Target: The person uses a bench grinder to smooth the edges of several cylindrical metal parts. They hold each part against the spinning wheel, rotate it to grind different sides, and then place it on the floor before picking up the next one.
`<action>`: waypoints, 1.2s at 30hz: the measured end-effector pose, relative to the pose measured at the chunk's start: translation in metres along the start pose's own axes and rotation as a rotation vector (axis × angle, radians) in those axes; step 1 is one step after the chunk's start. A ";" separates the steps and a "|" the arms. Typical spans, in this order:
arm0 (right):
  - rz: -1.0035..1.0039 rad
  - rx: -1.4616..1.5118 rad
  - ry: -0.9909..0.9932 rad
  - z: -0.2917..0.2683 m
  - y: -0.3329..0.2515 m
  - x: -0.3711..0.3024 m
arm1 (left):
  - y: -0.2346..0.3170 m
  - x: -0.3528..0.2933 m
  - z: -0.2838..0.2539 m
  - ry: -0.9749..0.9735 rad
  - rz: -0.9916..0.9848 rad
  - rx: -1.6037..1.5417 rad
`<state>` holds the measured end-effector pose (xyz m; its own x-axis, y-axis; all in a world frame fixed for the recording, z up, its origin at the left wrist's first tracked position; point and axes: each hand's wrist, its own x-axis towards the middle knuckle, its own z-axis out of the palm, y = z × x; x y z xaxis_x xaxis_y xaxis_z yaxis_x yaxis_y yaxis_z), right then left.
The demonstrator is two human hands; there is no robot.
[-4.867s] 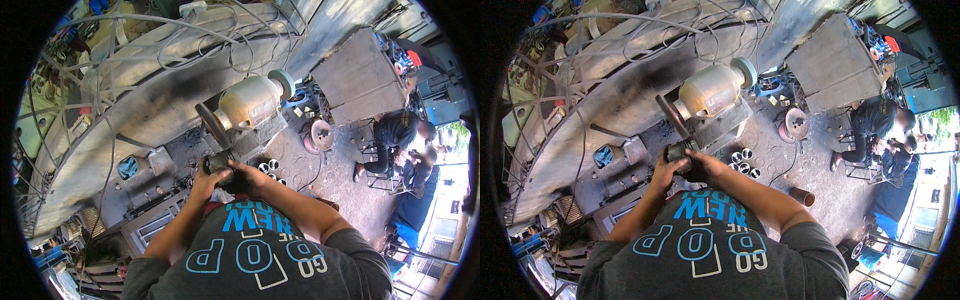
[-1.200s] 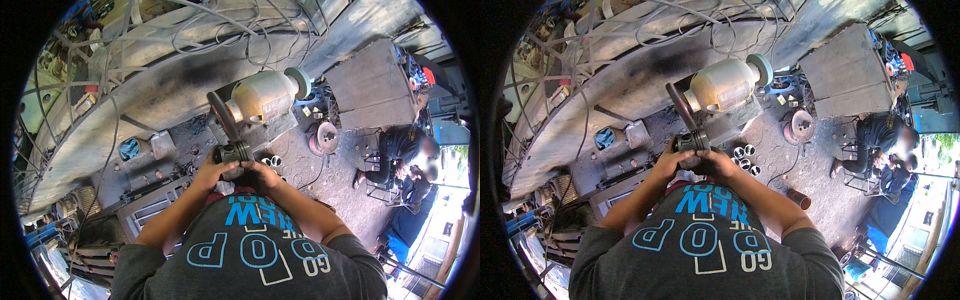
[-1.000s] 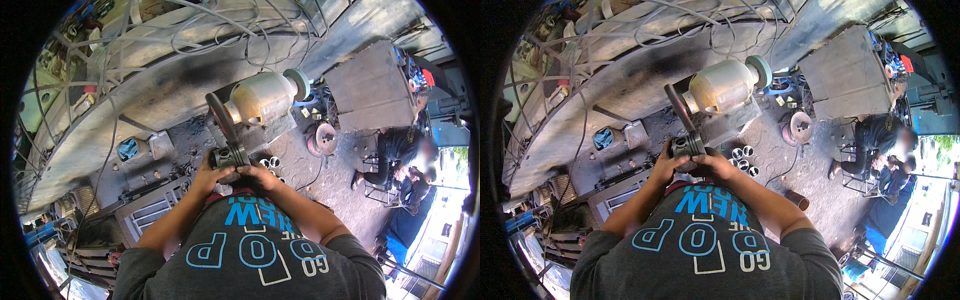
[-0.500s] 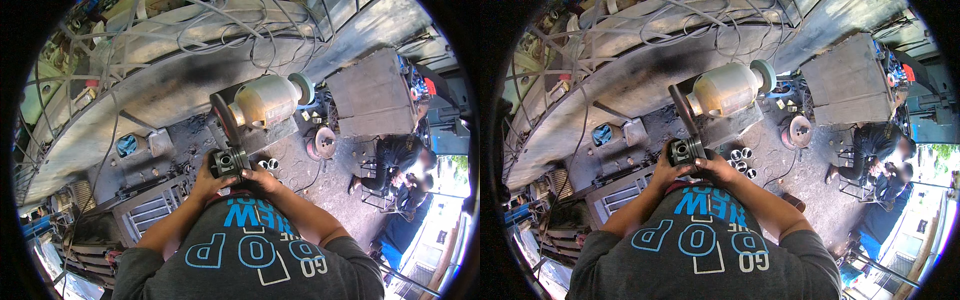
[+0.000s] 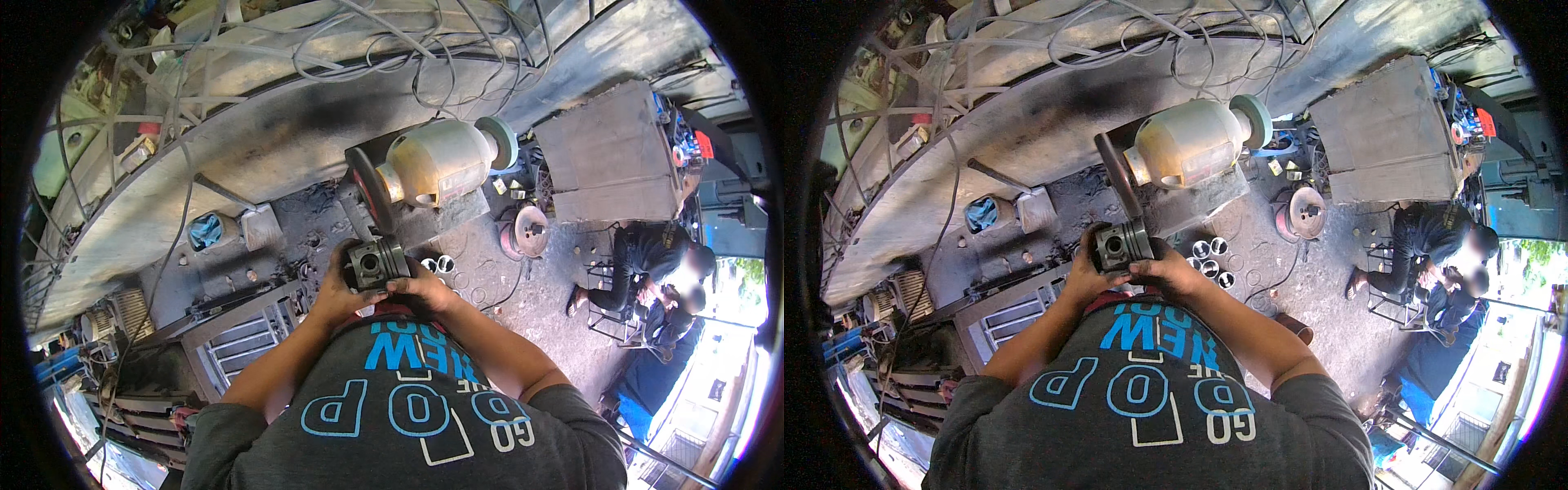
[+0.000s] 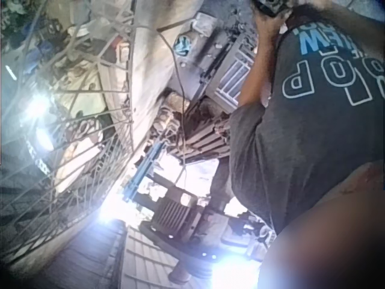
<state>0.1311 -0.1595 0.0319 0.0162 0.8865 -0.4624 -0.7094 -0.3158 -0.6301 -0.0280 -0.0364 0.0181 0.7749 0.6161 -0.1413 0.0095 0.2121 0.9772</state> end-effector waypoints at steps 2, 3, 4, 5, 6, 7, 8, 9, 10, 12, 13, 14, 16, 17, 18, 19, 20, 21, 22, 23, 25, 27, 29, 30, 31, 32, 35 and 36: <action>-0.079 -0.030 -0.033 0.005 -0.004 -0.001 | 0.002 -0.001 -0.001 -0.028 0.024 -0.021; -0.062 -0.048 -0.075 0.006 -0.007 -0.002 | 0.003 -0.002 -0.002 -0.028 -0.005 -0.038; -0.011 -0.027 -0.056 0.008 -0.009 -0.001 | 0.003 -0.001 -0.002 -0.028 -0.021 -0.042; 0.021 0.003 -0.057 0.010 -0.011 0.001 | 0.003 0.001 -0.003 -0.007 -0.089 -0.049; 0.087 0.024 -0.014 0.011 -0.011 0.003 | 0.003 0.002 -0.004 0.013 -0.147 -0.045; 0.158 0.115 -0.012 0.011 -0.013 0.004 | 0.002 0.005 -0.005 0.040 -0.178 -0.003; 0.262 0.198 0.034 0.011 -0.014 0.005 | 0.001 0.008 -0.005 0.058 -0.280 -0.083; 0.366 0.319 0.031 0.011 -0.013 0.007 | -0.001 0.013 -0.005 0.085 -0.355 -0.126; 0.365 0.286 0.083 0.012 -0.012 0.009 | -0.003 0.016 -0.006 0.113 -0.440 -0.160; 0.381 0.260 0.140 0.013 -0.011 0.017 | -0.005 0.020 -0.009 0.071 -0.371 -0.114; 0.329 0.254 0.084 0.012 -0.009 0.015 | -0.005 0.018 -0.011 0.048 -0.322 -0.053; 0.302 0.219 0.083 0.011 -0.007 0.012 | -0.005 0.015 -0.013 0.038 -0.306 0.042; 0.170 0.144 0.064 0.009 -0.002 0.008 | -0.002 0.009 -0.017 -0.064 -0.144 0.111; 0.069 0.107 0.047 0.009 0.002 0.006 | -0.001 0.006 -0.019 -0.100 -0.071 0.182; -0.052 0.079 -0.003 0.009 0.005 0.005 | 0.000 0.006 -0.020 -0.108 -0.130 0.051; -0.048 0.097 -0.048 0.007 0.005 0.006 | 0.001 0.007 -0.021 -0.108 -0.176 -0.061; -0.061 0.034 0.005 0.007 0.007 0.006 | 0.001 0.008 -0.021 -0.115 -0.180 -0.178; -0.087 -0.016 0.030 0.006 0.007 0.007 | 0.002 0.009 -0.023 -0.094 -0.244 -0.133; -0.089 -0.071 0.086 0.006 0.007 0.007 | 0.002 0.011 -0.023 -0.104 -0.315 -0.130; -0.126 -0.059 0.043 0.007 0.007 0.007 | 0.002 0.014 -0.022 -0.119 -0.345 -0.128; -0.136 -0.041 0.032 0.008 0.005 0.006 | 0.005 0.015 -0.020 -0.113 -0.395 -0.121; -0.078 -0.019 0.059 0.008 0.002 0.002 | 0.009 0.013 -0.017 -0.073 -0.434 -0.112; 0.055 0.075 0.115 0.008 0.000 0.003 | 0.014 0.018 -0.012 -0.005 -0.551 -0.239; 0.153 0.157 0.150 0.008 0.000 0.006 | 0.016 0.021 -0.010 0.024 -0.595 -0.311; 0.259 0.253 0.162 0.007 0.000 0.010 | 0.017 0.025 -0.009 0.001 -0.664 -0.426; 0.283 0.263 0.174 0.006 0.000 0.014 | 0.018 0.030 -0.008 -0.029 -0.718 -0.548; 0.311 0.249 0.158 0.002 0.000 0.016 | 0.018 0.031 -0.008 -0.046 -0.758 -0.616; 0.274 0.186 0.164 0.002 0.000 0.013 | 0.017 0.030 -0.009 -0.040 -0.753 -0.590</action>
<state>0.1297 -0.1476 0.0268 -0.0900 0.7065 -0.7019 -0.8189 -0.4536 -0.3515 -0.0106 -0.0076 0.0289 0.7165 0.1379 -0.6838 0.2025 0.8969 0.3930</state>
